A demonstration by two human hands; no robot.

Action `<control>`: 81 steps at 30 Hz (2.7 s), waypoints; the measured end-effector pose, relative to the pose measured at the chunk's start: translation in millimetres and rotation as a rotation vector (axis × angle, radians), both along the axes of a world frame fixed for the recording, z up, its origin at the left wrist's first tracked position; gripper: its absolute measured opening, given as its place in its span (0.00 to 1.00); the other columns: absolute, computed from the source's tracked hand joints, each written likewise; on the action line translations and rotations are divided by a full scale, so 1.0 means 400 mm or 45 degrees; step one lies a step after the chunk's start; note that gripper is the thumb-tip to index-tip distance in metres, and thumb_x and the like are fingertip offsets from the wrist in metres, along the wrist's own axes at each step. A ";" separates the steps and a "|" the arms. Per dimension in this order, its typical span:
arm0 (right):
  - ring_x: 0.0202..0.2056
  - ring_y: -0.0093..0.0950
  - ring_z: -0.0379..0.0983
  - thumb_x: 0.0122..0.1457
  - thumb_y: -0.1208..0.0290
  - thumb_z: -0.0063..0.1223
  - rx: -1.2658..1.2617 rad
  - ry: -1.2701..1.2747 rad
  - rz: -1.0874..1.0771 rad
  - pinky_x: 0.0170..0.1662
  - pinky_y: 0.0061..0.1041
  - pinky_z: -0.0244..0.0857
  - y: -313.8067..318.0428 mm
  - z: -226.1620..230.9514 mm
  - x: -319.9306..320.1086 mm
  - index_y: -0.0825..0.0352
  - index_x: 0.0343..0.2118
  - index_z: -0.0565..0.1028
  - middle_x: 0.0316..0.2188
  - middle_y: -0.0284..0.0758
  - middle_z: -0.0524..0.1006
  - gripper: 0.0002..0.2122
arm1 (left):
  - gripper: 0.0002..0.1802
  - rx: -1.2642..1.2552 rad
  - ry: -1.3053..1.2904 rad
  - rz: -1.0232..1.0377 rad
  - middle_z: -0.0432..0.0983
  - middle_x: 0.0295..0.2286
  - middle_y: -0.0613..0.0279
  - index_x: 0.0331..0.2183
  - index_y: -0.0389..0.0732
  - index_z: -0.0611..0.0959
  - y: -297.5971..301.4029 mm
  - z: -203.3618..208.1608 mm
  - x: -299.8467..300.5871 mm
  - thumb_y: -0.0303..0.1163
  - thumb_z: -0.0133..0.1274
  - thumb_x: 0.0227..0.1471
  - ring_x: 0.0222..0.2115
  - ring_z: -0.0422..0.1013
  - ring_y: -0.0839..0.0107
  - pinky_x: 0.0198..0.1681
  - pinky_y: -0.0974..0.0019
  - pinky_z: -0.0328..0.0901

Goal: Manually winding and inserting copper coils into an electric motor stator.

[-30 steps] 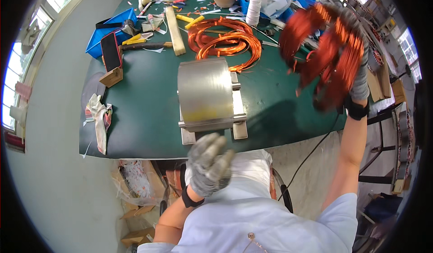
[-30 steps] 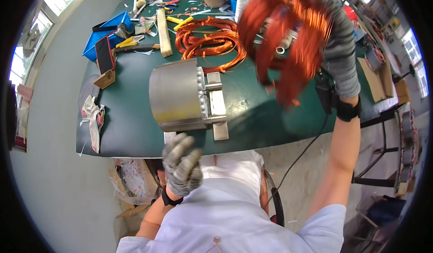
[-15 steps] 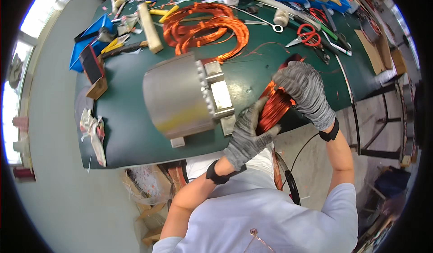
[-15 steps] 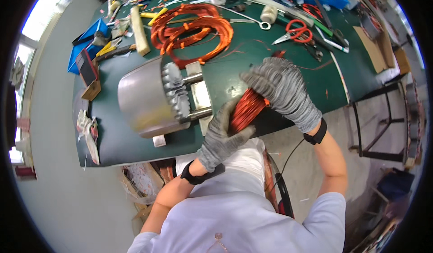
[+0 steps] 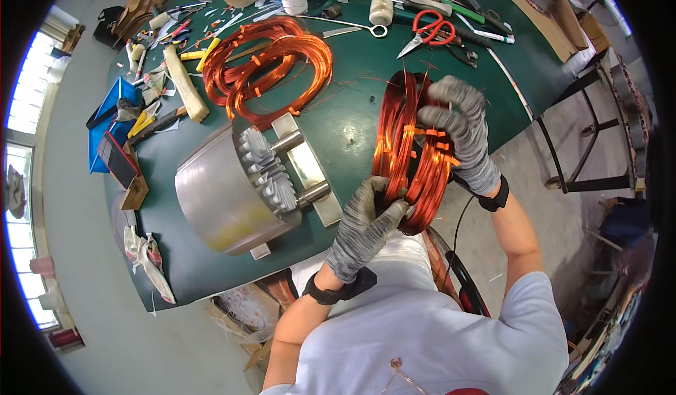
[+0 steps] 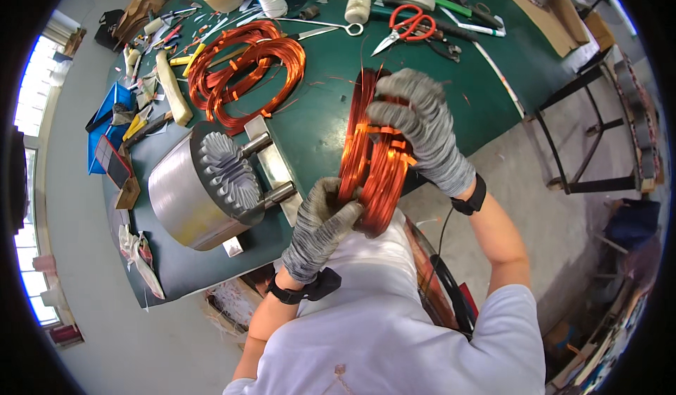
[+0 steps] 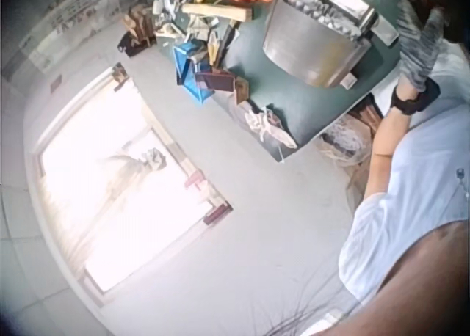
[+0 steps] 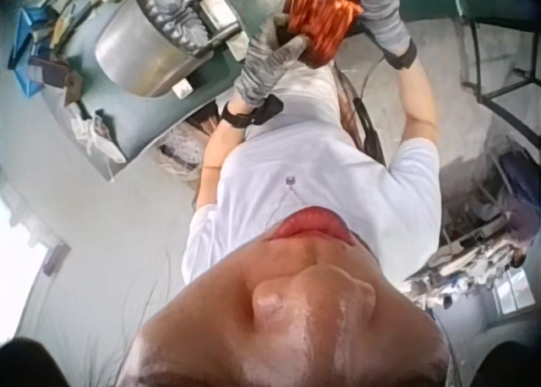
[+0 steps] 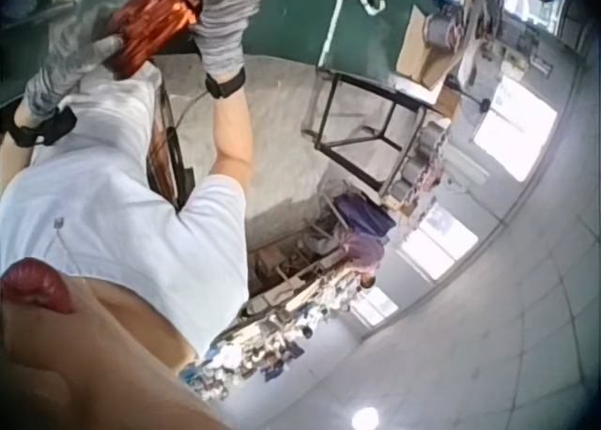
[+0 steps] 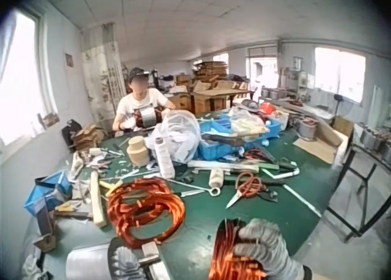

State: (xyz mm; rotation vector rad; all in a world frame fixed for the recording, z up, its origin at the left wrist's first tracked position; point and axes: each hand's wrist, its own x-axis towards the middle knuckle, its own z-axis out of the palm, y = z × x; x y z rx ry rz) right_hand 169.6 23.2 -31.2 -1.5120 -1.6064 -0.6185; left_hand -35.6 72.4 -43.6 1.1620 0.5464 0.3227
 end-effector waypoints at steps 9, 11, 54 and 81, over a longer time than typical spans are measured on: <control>0.31 0.34 0.66 0.41 0.72 0.50 -0.510 -0.187 0.321 0.33 0.30 0.61 0.137 0.028 0.025 0.58 0.35 0.73 0.32 0.34 0.68 0.14 | 0.23 1.141 0.057 0.216 0.62 0.39 0.48 0.41 0.35 0.67 0.033 -0.015 -0.008 0.28 0.52 0.39 0.41 0.59 0.54 0.45 0.58 0.54; 0.28 0.35 0.65 0.42 0.75 0.47 -0.355 -0.183 0.323 0.31 0.28 0.61 0.207 0.037 0.032 0.62 0.32 0.73 0.29 0.37 0.67 0.11 | 0.26 1.332 0.132 0.441 0.60 0.40 0.47 0.42 0.36 0.66 0.026 0.021 -0.007 0.29 0.52 0.37 0.43 0.58 0.54 0.46 0.59 0.53; 0.51 0.42 0.52 0.35 0.59 0.59 -1.046 0.024 -0.020 0.52 0.37 0.50 -0.095 -0.070 0.145 0.60 0.50 0.61 0.51 0.41 0.57 0.34 | 0.11 0.391 -0.292 -0.486 0.68 0.18 0.58 0.26 0.37 0.74 0.001 -0.004 -0.093 0.35 0.42 0.47 0.20 0.66 0.63 0.26 0.65 0.61; 0.42 0.33 0.63 0.41 0.69 0.56 -1.423 0.096 0.816 0.48 0.29 0.56 0.361 -0.058 0.139 0.65 0.39 0.68 0.37 0.38 0.67 0.19 | 0.18 1.518 -0.080 -0.506 0.61 0.09 0.54 0.26 0.44 0.75 -0.044 -0.137 -0.064 0.48 0.43 0.49 0.13 0.62 0.58 0.16 0.59 0.54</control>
